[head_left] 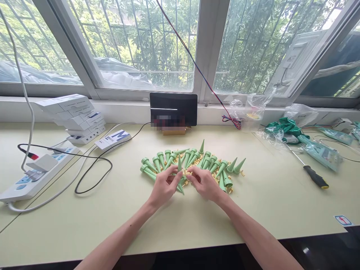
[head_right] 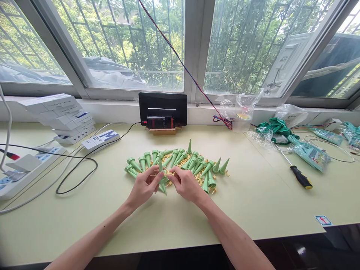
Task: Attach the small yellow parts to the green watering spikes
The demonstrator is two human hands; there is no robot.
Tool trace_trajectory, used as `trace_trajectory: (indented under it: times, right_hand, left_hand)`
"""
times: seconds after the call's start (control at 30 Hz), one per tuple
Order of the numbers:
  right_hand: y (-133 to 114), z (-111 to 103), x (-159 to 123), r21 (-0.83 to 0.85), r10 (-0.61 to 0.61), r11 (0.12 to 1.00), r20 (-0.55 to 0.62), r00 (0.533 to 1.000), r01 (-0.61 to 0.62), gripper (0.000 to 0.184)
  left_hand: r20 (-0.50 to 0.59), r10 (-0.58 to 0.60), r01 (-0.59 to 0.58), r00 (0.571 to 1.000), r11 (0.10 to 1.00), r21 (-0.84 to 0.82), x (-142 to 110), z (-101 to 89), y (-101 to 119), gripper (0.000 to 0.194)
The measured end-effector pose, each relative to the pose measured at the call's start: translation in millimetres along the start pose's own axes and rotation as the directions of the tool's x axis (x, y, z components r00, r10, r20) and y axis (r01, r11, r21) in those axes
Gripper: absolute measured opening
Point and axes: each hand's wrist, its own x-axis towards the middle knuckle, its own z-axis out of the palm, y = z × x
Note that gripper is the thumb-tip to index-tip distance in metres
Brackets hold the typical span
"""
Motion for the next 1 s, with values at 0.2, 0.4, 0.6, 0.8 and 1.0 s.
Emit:
trace_trajectory:
  times: [0.2, 0.4, 0.6, 0.8, 1.0]
  right_hand:
    - [-1.1, -0.4, 1.2, -0.006, -0.008, 1.000, 0.016, 1.000, 0.008, 0.029]
    - [-2.7, -0.3, 1.6, -0.013, 0.002, 1.000, 0.010, 1.000, -0.002, 0.037]
    - [-1.9, 0.2, 0.8, 0.030, 0.017, 0.999, -0.006, 1.000, -0.017, 0.021]
    - [-0.5, 0.8, 0.0, 0.035, 0.009, 0.999, -0.005, 1.000, -0.009, 0.015]
    - [-0.8, -0.9, 0.7, 0.026, 0.004, 1.000, 0.012, 1.000, -0.004, 0.023]
  left_hand:
    - [0.006, 0.020, -0.021, 1.000, 0.999, 0.028, -0.2, 0.3, 0.8, 0.025]
    - [0.024, 0.021, -0.022, 0.999, 1.000, 0.020, -0.3, 0.3, 2.9, 0.027]
    - [0.009, 0.005, -0.005, 1.000, 1.000, 0.003, 0.2, 0.1, 0.0, 0.026]
    - [0.011, 0.007, -0.007, 1.000, 1.000, 0.014, -0.2, -0.1, -0.3, 0.024]
    - [0.026, 0.044, -0.045, 0.999, 0.998, 0.032, -0.3, 0.3, 0.6, 0.023]
